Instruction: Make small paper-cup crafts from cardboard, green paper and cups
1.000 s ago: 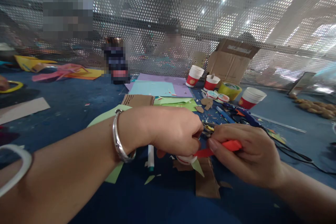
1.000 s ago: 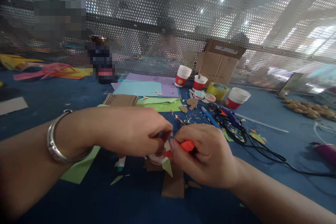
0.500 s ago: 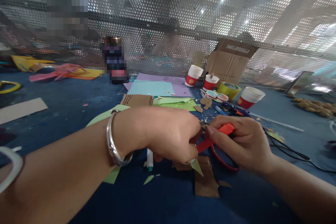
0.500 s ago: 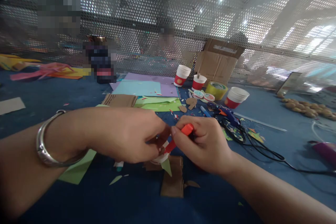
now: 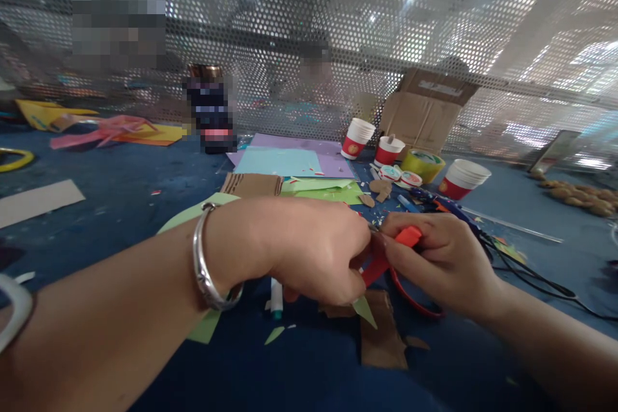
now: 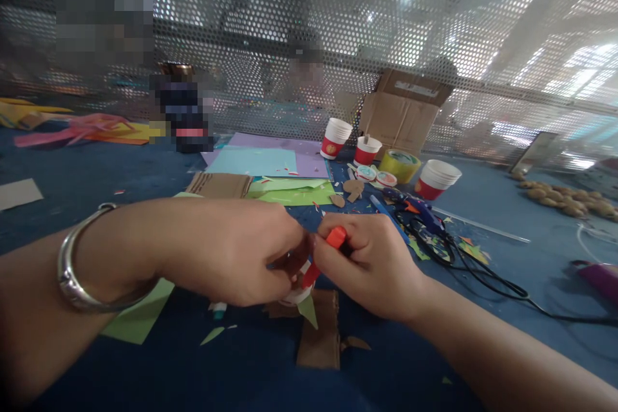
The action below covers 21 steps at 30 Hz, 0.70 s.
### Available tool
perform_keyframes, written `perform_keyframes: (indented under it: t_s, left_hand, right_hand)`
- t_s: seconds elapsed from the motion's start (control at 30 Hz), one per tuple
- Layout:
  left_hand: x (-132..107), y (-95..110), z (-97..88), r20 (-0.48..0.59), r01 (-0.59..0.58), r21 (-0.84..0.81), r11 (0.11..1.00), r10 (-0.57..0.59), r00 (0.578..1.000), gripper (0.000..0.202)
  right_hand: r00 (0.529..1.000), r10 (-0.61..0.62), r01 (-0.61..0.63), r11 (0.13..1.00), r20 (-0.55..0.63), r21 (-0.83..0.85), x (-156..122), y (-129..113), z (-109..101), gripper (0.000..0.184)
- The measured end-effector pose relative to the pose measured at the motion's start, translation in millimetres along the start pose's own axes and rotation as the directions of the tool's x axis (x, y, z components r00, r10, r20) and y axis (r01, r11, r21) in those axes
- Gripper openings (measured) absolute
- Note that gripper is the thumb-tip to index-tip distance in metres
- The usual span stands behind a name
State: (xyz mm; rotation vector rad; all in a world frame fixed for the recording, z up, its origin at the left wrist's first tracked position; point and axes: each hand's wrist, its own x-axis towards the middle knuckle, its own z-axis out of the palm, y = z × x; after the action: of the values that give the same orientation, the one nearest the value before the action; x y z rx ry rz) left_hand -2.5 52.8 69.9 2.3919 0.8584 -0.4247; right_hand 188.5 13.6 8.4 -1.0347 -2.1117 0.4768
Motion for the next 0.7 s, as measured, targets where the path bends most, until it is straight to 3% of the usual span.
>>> perform_keyframes:
  t_s: [0.2, 0.4, 0.6, 0.7]
  left_hand:
    - [0, -6, -2.3, 0.082, -0.019, -0.08, 0.997, 0.025, 0.996, 0.022]
    - [0, -10, -2.1, 0.071, -0.036, -0.066, 0.997, 0.041, 0.997, 0.022]
    - [0, -6, 0.5, 0.017, 0.005, -0.022, 1.0, -0.005, 1.0, 0.009]
    - [0, -6, 1.3, 0.001, 0.019, -0.012, 1.0, -0.019, 1.0, 0.008]
  right_hand:
    - [0.996, 0.08, -0.082, 0.995, 0.038, 0.055, 6, 4, 1, 0.035]
    - [0.988, 0.145, -0.15, 0.982, 0.052, 0.114, 10, 13, 4, 0.039]
    - [0.982, 0.153, -0.146, 0.987, -0.109, 0.07, 7, 20, 8, 0.037]
    - [0.988, 0.105, -0.108, 0.994, -0.111, -0.021, 6, 19, 10, 0.036]
